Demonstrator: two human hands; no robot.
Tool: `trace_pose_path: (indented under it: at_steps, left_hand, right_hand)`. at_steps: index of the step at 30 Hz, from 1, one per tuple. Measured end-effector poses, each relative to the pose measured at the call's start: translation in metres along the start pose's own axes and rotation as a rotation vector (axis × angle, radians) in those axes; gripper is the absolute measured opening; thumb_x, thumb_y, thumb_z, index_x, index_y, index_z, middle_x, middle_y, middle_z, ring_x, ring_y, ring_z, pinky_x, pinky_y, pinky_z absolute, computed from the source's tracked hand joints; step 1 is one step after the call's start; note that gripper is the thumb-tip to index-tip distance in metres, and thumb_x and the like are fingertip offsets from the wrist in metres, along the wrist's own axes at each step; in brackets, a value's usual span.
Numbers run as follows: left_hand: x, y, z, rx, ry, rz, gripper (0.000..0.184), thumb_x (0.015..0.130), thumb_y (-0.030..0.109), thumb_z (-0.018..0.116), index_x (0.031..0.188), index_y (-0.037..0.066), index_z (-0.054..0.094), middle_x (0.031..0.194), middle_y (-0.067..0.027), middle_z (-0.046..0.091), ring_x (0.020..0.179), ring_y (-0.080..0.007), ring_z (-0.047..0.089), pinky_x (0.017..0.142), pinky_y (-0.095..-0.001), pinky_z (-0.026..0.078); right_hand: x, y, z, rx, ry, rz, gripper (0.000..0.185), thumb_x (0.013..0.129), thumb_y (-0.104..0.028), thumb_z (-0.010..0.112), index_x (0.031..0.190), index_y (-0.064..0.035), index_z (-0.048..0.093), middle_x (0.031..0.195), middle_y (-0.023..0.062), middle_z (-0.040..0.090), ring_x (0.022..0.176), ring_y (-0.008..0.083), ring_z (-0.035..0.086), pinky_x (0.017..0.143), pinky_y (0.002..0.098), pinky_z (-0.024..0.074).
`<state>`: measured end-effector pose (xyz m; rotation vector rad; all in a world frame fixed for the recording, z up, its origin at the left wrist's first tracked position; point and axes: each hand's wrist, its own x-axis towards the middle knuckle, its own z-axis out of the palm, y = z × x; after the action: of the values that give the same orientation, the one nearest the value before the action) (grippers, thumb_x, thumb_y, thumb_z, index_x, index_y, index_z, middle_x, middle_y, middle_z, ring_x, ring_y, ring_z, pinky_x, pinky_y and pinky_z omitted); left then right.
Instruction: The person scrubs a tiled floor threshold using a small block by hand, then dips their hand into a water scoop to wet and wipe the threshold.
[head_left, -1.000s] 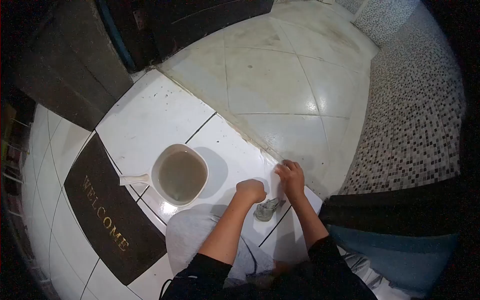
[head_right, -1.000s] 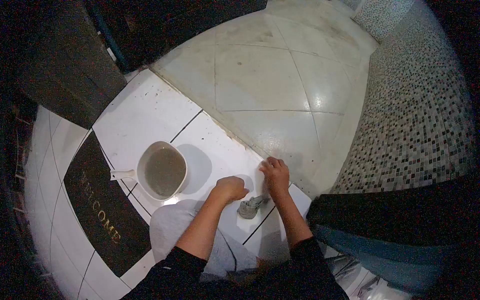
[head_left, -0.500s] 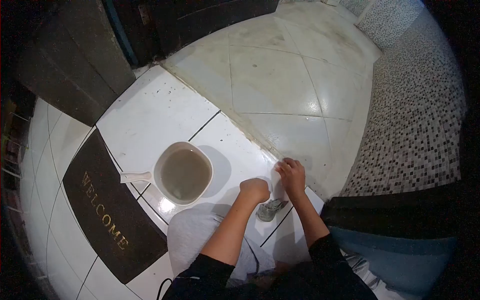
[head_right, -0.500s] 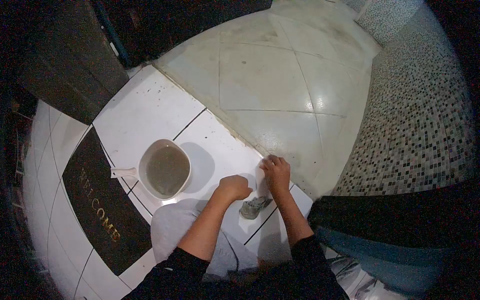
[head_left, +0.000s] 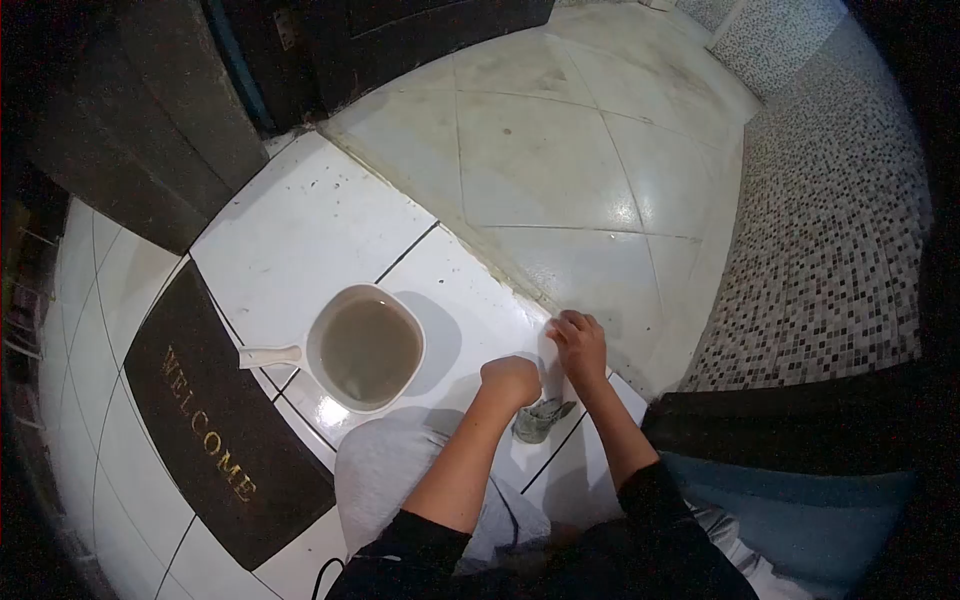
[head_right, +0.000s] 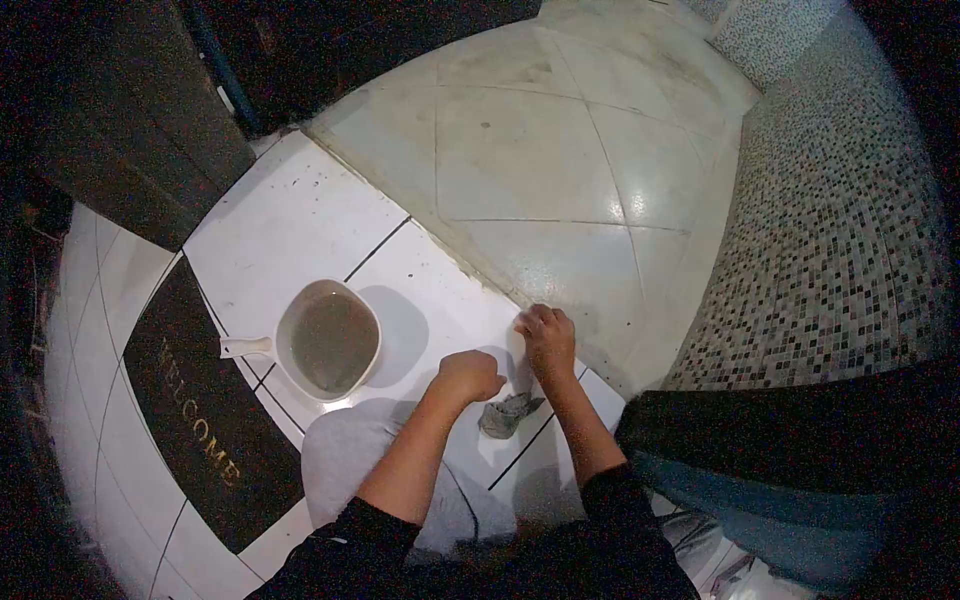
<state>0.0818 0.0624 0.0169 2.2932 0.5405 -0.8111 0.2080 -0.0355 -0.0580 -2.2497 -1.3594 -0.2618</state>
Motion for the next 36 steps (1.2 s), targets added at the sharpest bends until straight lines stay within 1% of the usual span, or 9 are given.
trace_pose_path:
  at_steps: [4,7,16,18,25,27,31,33,36]
  left_hand:
    - [-0.002,0.002,0.0,-0.029,0.039,0.019,0.035,0.084,0.034,0.048,0.097,0.006,0.066,0.105,-0.0133,0.063,0.096,-0.0288,0.061,0.081,-0.0415,0.048]
    - [-0.003,-0.001,0.003,-0.028,0.053,-0.027,0.027,0.078,0.017,0.052,0.1,0.01,0.066,0.108,-0.0097,0.063,0.099,-0.025,0.061,0.078,-0.0378,0.049]
    - [-0.001,0.004,-0.001,-0.007,-0.039,0.02,0.036,0.083,0.034,0.049,0.099,0.007,0.066,0.106,-0.0129,0.062,0.098,-0.0288,0.06,0.081,-0.0409,0.048]
    - [-0.005,0.005,-0.002,-0.005,0.048,0.017,0.026,0.077,0.016,0.053,0.098,0.011,0.067,0.1,-0.0088,0.066,0.095,-0.0258,0.062,0.075,-0.0368,0.05]
    - [-0.005,-0.001,-0.002,0.028,0.031,-0.007,0.028,0.077,0.015,0.051,0.101,0.011,0.066,0.106,-0.0092,0.064,0.096,-0.0256,0.062,0.076,-0.0373,0.05]
    - [-0.001,0.0,-0.001,0.008,-0.012,0.003,0.037,0.083,0.036,0.051,0.099,0.006,0.065,0.106,-0.0138,0.062,0.097,-0.0291,0.06,0.08,-0.0415,0.048]
    - [0.001,0.003,0.0,0.004,-0.049,0.023,0.038,0.083,0.038,0.052,0.099,0.005,0.065,0.107,-0.0138,0.062,0.099,-0.029,0.06,0.081,-0.0415,0.048]
    - [-0.003,0.005,-0.002,-0.004,0.037,-0.025,0.029,0.079,0.017,0.051,0.103,0.01,0.065,0.107,-0.0082,0.064,0.097,-0.0248,0.061,0.078,-0.0368,0.049]
    - [0.0,-0.001,0.002,0.004,0.036,-0.043,0.029,0.078,0.017,0.052,0.103,0.011,0.065,0.106,-0.0079,0.064,0.097,-0.0251,0.061,0.078,-0.0367,0.049]
  right_hand:
    - [0.043,-0.02,0.022,0.019,-0.025,0.004,0.016,0.068,-0.019,0.067,0.081,-0.0103,0.066,0.094,0.0089,0.062,0.083,0.0294,0.058,0.074,0.0407,0.0449]
    - [0.047,-0.023,0.018,0.019,-0.035,-0.013,0.016,0.068,-0.016,0.067,0.083,-0.0096,0.066,0.094,0.0102,0.063,0.084,0.0299,0.058,0.073,0.0403,0.0459]
    - [0.016,-0.004,-0.005,-0.01,-0.047,-0.018,0.017,0.063,-0.012,0.07,0.08,-0.0086,0.066,0.092,0.0092,0.063,0.077,0.0291,0.058,0.069,0.0394,0.0475]
    - [0.039,-0.015,0.011,0.019,-0.02,-0.011,0.016,0.065,-0.013,0.069,0.079,-0.0073,0.065,0.091,0.0087,0.063,0.078,0.0298,0.058,0.069,0.0393,0.0472]
    - [0.017,-0.003,-0.001,0.035,-0.057,0.063,0.017,0.066,-0.013,0.069,0.082,-0.0086,0.067,0.097,0.0097,0.064,0.086,0.0288,0.059,0.075,0.0379,0.0477]
    - [-0.002,0.004,-0.015,0.037,-0.088,0.099,0.016,0.066,-0.013,0.069,0.082,-0.009,0.068,0.098,0.0099,0.064,0.088,0.0288,0.058,0.076,0.038,0.0475]
    - [0.011,-0.003,-0.003,0.053,-0.065,0.117,0.014,0.065,-0.013,0.069,0.079,-0.0089,0.067,0.098,0.0103,0.063,0.09,0.0294,0.058,0.077,0.0383,0.0469]
    - [0.038,-0.022,0.01,0.071,-0.048,0.081,0.015,0.064,-0.012,0.069,0.078,-0.0075,0.066,0.095,0.0105,0.063,0.087,0.0299,0.057,0.074,0.0382,0.0471]
    - [0.051,-0.031,0.022,0.099,-0.075,0.107,0.016,0.065,-0.013,0.069,0.08,-0.0074,0.066,0.096,0.0103,0.063,0.088,0.0302,0.057,0.074,0.0375,0.0472]
